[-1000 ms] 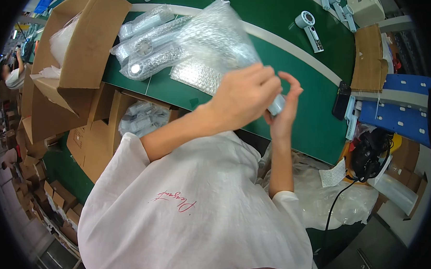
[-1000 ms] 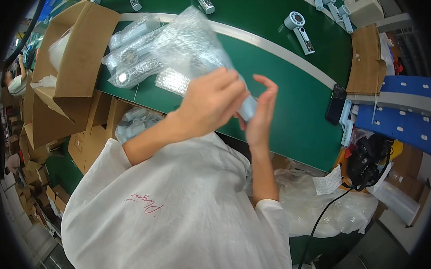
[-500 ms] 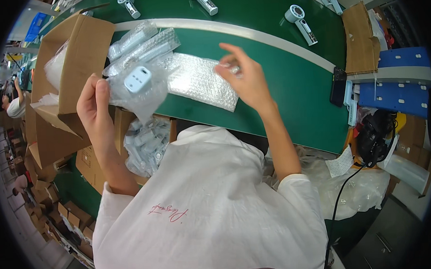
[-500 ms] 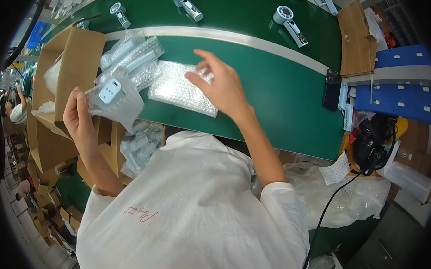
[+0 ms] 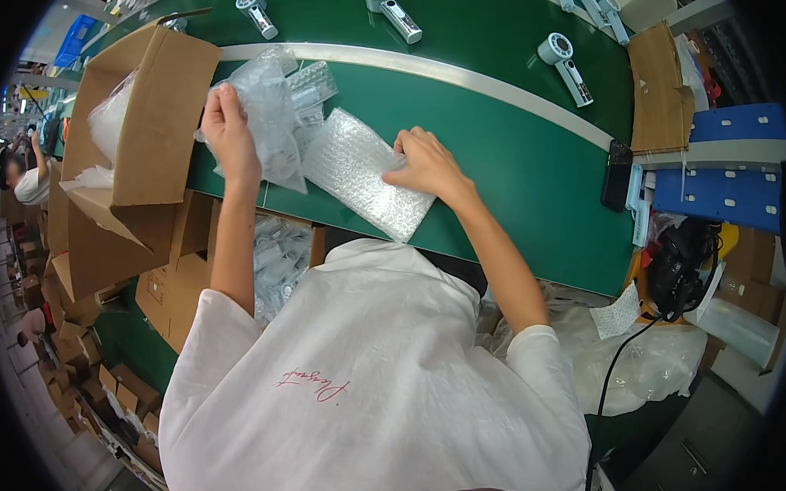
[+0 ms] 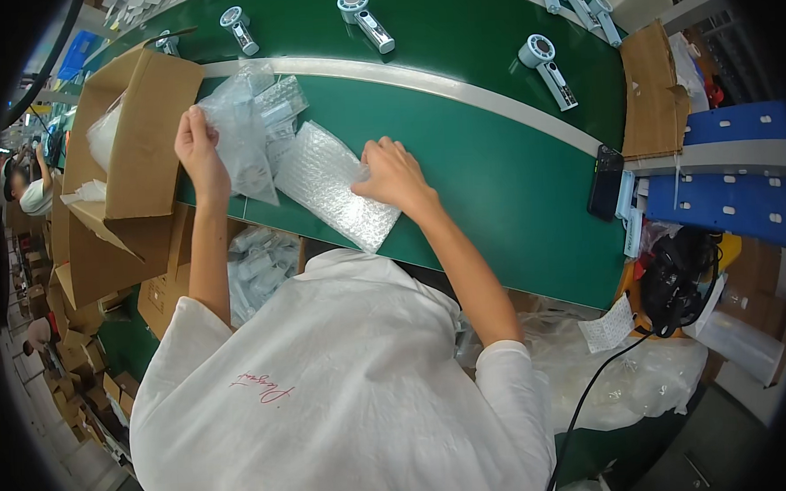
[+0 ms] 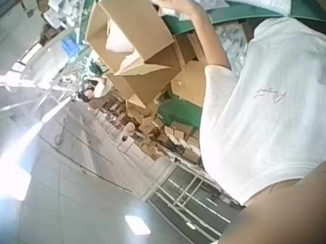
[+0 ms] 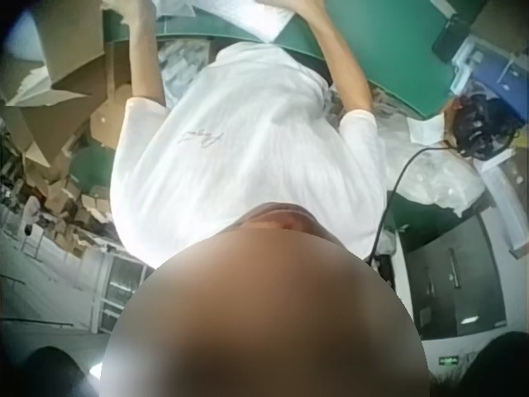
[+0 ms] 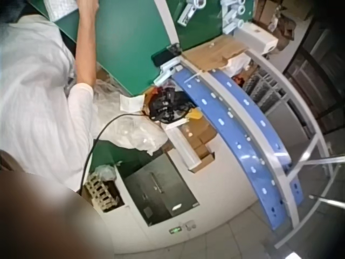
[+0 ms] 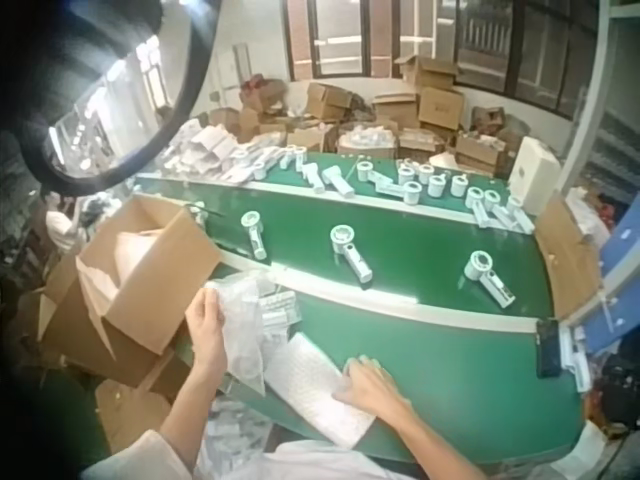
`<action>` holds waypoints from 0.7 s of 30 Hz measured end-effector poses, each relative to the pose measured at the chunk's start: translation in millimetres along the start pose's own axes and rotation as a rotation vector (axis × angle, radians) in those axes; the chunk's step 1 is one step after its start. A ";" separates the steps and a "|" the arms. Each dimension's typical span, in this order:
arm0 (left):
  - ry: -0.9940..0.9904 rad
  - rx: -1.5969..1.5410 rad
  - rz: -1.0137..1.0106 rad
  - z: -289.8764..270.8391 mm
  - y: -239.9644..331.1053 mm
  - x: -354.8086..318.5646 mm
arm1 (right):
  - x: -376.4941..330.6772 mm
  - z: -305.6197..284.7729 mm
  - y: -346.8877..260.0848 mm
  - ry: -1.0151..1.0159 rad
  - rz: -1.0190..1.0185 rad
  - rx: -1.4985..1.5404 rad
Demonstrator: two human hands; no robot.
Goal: Inspecting handheld electronic devices, wrapping them in bubble wrap, and placing them into plastic bags on a production line.
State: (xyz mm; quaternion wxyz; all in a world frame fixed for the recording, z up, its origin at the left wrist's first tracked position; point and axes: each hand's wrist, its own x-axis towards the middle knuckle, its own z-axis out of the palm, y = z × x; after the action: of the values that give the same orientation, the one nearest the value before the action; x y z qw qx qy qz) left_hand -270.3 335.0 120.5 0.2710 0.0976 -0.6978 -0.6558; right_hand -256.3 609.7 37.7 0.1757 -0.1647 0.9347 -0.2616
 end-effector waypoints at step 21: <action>-0.494 0.693 0.508 86.2 -33.7 -41.5 | -8.4 -152.4 270.6 0.824 0.473 -0.114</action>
State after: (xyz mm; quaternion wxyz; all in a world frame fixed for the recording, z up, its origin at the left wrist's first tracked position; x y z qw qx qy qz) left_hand -286.8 425.7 78.1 0.2007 -0.1496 -0.9199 -0.3020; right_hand -370.6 897.7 13.9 -0.1641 0.1607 0.9512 -0.2062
